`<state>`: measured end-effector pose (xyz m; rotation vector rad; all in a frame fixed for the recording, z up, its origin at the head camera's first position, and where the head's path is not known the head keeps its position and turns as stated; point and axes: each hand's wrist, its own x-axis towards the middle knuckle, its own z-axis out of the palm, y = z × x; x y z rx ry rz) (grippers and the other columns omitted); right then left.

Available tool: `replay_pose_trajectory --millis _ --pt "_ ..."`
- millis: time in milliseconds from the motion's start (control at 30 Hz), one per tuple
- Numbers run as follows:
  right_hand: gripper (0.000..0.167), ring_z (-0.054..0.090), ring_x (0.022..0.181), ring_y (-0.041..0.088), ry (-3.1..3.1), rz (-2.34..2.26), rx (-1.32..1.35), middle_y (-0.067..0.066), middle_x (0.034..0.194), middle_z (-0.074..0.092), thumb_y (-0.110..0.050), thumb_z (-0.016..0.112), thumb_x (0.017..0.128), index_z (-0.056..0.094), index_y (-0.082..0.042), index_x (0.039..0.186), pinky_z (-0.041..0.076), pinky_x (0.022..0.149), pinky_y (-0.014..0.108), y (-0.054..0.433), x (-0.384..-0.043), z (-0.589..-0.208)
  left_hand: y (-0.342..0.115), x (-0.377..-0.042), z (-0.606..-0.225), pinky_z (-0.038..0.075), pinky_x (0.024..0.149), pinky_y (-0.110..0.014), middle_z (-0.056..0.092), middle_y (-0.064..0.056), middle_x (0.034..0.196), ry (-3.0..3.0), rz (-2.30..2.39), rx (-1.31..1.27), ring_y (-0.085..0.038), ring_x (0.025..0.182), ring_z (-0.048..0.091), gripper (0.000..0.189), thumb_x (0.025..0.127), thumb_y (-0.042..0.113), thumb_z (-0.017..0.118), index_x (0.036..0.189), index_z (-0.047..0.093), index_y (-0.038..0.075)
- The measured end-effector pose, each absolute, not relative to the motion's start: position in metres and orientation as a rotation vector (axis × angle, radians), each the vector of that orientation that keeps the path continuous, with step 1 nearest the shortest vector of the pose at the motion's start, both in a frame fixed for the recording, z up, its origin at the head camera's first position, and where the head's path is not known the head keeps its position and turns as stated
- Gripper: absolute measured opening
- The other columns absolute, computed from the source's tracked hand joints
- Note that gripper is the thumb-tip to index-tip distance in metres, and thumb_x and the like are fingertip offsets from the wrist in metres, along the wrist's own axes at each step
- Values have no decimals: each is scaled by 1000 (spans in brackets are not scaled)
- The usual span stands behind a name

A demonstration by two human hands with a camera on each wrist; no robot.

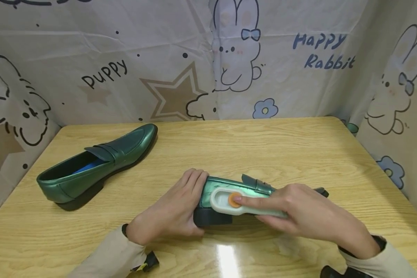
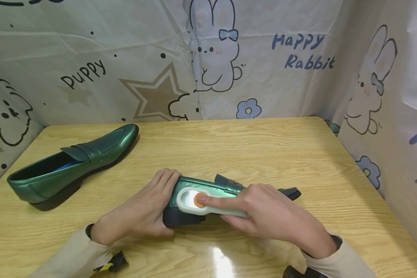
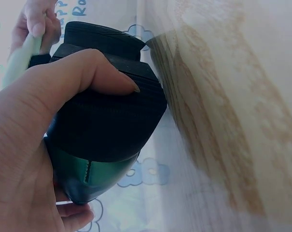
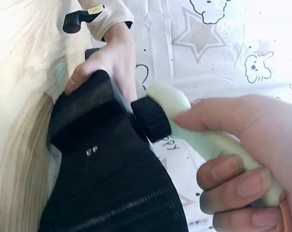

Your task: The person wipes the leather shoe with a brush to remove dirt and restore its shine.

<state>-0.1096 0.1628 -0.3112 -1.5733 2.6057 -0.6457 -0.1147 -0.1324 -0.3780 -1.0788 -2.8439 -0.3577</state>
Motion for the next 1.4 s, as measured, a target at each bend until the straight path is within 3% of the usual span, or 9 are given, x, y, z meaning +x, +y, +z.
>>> replay_pose_trajectory --millis 233,667,833,1167,1400 --pt "55 25 48 -9 2752 -611 -1457 -22 59 32 -23 65 92 47 -38 142 31 43 14 167 -112 -309 -132 -113 -378 25 113 -42 37 -17 134 -2869 -335 -1084 -32 125 34 120 51 56 82 141 28 -2" --pt "51 37 56 -6 2556 -659 -1598 -15 73 59 -23 64 93 49 -32 141 37 51 11 165 -109 -308 -131 -112 -378 25 112 -40 38 -15 131 -2825 -330 -1088 -31 123 35 118 50 55 83 139 30 -2" --pt "52 37 55 -7 2528 -672 -1583 -16 72 58 -22 65 92 50 -32 141 37 52 9 165 -108 -310 -130 -112 -379 24 113 -40 37 -15 131 -2820 -335 -1088 -31 124 35 118 50 54 83 139 30 -2" --pt "57 24 50 -9 2750 -594 -1539 -21 59 35 -19 67 90 48 -36 141 30 44 12 170 -113 -308 -132 -113 -379 25 112 -40 37 -16 131 -2821 -333 -1091 -31 124 35 119 50 55 83 139 30 -3" --pt "55 32 53 -6 2664 -593 -1609 -17 64 46 -23 66 92 47 -37 142 32 47 12 170 -111 -307 -132 -114 -379 24 113 -40 37 -17 133 -2823 -317 -1085 -32 125 35 120 50 56 83 140 29 -3"
